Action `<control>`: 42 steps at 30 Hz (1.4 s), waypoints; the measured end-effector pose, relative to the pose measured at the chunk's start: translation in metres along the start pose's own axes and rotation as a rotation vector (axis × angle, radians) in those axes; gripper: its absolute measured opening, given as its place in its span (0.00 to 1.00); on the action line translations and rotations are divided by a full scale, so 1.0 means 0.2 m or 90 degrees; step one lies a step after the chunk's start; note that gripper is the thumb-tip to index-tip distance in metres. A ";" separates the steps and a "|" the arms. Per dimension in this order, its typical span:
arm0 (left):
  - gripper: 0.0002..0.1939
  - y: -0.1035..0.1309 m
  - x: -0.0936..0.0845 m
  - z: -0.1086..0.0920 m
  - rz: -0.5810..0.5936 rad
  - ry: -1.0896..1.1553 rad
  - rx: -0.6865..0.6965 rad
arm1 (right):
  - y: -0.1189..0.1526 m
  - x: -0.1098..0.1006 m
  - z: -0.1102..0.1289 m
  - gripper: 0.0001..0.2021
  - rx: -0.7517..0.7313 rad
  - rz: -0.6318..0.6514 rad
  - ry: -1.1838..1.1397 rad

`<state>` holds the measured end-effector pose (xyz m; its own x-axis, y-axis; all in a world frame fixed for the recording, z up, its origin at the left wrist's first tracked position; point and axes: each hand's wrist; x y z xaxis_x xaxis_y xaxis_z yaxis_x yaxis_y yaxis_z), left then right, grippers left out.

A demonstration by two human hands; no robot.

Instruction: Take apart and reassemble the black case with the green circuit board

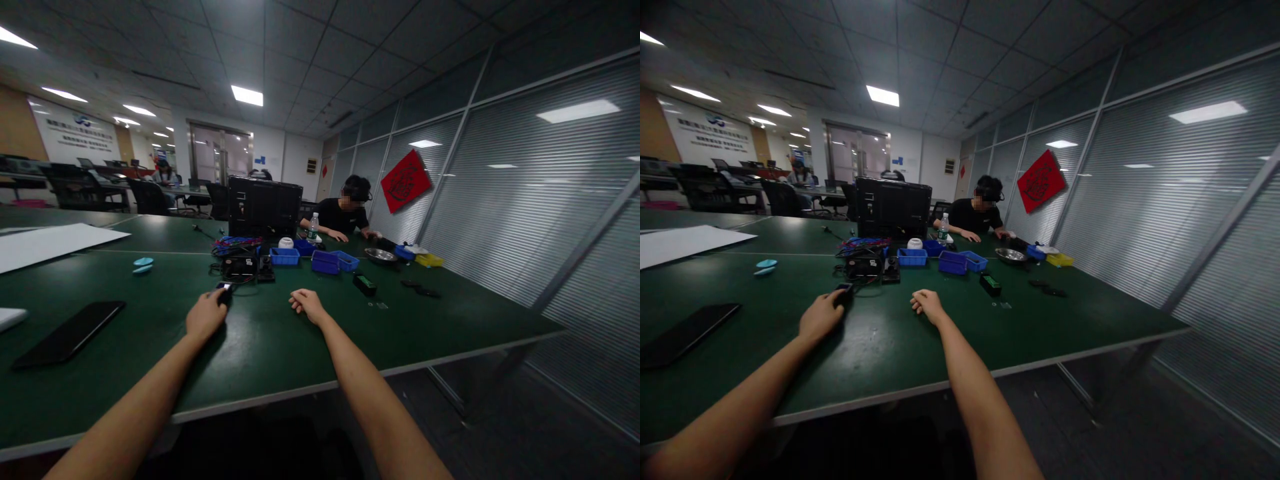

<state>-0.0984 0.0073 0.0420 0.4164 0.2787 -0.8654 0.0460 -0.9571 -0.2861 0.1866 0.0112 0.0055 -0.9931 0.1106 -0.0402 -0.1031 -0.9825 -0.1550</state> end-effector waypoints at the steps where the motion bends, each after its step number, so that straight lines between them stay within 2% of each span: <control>1: 0.24 -0.02 -0.04 0.08 -0.016 -0.017 -0.043 | 0.00 0.00 0.00 0.11 0.002 -0.002 -0.002; 4: 0.24 -0.06 -0.16 0.29 -0.086 -0.070 -0.201 | -0.01 0.00 -0.01 0.10 0.002 -0.003 -0.006; 6: 0.24 -0.07 -0.21 0.38 -0.108 -0.074 -0.285 | -0.01 0.00 -0.02 0.10 -0.007 0.000 -0.002; 8: 0.24 -0.08 -0.23 0.44 -0.129 -0.065 -0.320 | -0.01 0.00 -0.02 0.10 -0.016 0.003 0.002; 10: 0.26 -0.08 -0.24 0.45 -0.142 -0.057 -0.332 | -0.01 0.00 -0.02 0.10 -0.018 0.005 0.007; 13: 0.28 -0.06 -0.23 0.39 -0.134 -0.063 -0.304 | -0.01 0.00 -0.02 0.10 -0.018 0.005 0.017; 17: 0.28 -0.01 -0.20 0.24 -0.094 -0.102 -0.147 | -0.01 0.01 -0.01 0.10 -0.017 0.000 0.043; 22: 0.28 0.05 -0.03 -0.03 -0.065 -0.079 0.059 | 0.00 0.03 0.00 0.09 -0.019 0.002 0.075; 26: 0.31 0.09 0.13 -0.26 -0.007 0.076 0.127 | 0.00 0.04 0.01 0.11 -0.023 -0.012 0.102; 29: 0.34 0.09 0.23 -0.36 0.100 0.319 0.152 | 0.01 0.04 0.03 0.16 -0.058 -0.056 0.165; 32: 0.31 0.08 0.28 -0.36 0.117 0.464 0.104 | 0.05 0.05 0.06 0.21 -0.117 -0.118 0.322; 34: 0.28 0.05 0.29 -0.32 0.096 0.478 0.066 | 0.07 0.07 0.08 0.27 -0.143 -0.129 0.472; 36: 0.26 0.03 0.29 -0.28 0.086 0.473 0.045 | 0.09 0.10 0.10 0.33 -0.143 -0.106 0.608; 39: 0.24 0.01 0.28 -0.24 0.079 0.460 0.035 | 0.10 0.10 0.12 0.33 -0.088 -0.097 0.707; 42: 0.24 0.00 0.27 -0.23 0.078 0.441 0.039 | 0.07 0.02 0.13 0.29 0.007 -0.197 0.731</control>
<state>-0.0332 0.0180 0.0135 0.8983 0.0357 -0.4379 -0.0806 -0.9664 -0.2440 0.1802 -0.0060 0.0281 -0.2943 0.4071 -0.8646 -0.3361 -0.8910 -0.3051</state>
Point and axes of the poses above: each hand's wrist, its own y-axis away from the middle knuckle, its own x-axis out of the palm, z = x × y, and after that the axes turned 3 degrees about -z, right-handed
